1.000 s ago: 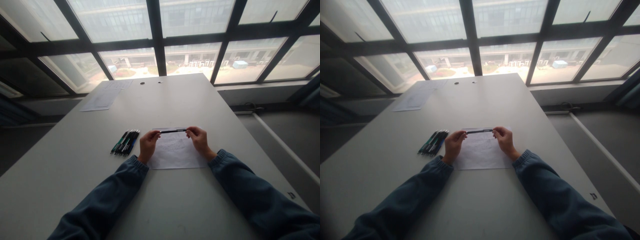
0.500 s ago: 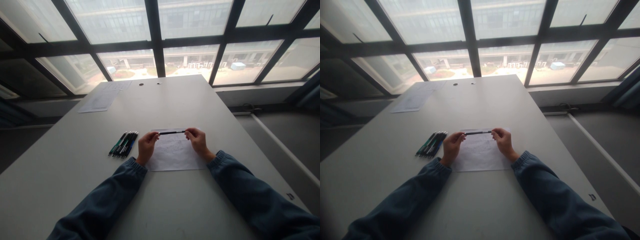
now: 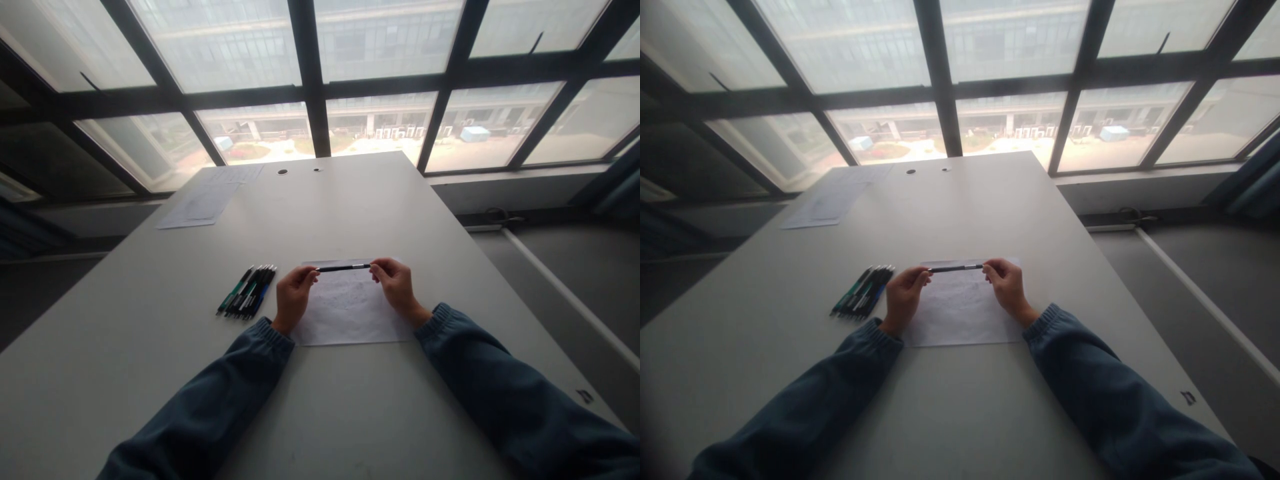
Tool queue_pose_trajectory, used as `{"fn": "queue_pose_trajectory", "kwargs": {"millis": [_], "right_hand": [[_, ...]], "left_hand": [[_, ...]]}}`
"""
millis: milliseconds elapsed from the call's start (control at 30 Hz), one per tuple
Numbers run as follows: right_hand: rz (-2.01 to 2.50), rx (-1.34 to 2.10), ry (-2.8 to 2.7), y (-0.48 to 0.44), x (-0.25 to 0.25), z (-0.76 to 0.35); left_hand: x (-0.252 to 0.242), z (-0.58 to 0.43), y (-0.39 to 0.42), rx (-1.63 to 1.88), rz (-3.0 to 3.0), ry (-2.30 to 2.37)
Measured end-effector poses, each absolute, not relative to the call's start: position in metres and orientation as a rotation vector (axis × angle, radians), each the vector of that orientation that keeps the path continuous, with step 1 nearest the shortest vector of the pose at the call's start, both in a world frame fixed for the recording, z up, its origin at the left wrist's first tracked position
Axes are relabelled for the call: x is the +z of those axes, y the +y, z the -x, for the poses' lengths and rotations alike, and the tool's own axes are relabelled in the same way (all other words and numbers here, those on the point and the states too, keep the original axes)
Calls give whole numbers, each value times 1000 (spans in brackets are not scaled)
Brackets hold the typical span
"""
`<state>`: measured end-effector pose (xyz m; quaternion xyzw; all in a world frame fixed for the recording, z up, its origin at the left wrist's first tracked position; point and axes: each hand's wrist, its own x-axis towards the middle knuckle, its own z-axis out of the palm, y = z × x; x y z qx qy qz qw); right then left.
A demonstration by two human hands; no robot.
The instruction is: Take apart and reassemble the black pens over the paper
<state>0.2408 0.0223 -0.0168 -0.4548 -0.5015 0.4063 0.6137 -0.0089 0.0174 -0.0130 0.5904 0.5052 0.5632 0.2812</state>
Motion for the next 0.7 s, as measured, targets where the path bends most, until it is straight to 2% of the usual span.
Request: {"fn": "queue_pose_trajectory", "kwargs": {"millis": [700], "right_hand": [[1059,917,-1196,21,-17,-241]], "left_hand": [[-12,10,16,1506,-1598,1363]]}}
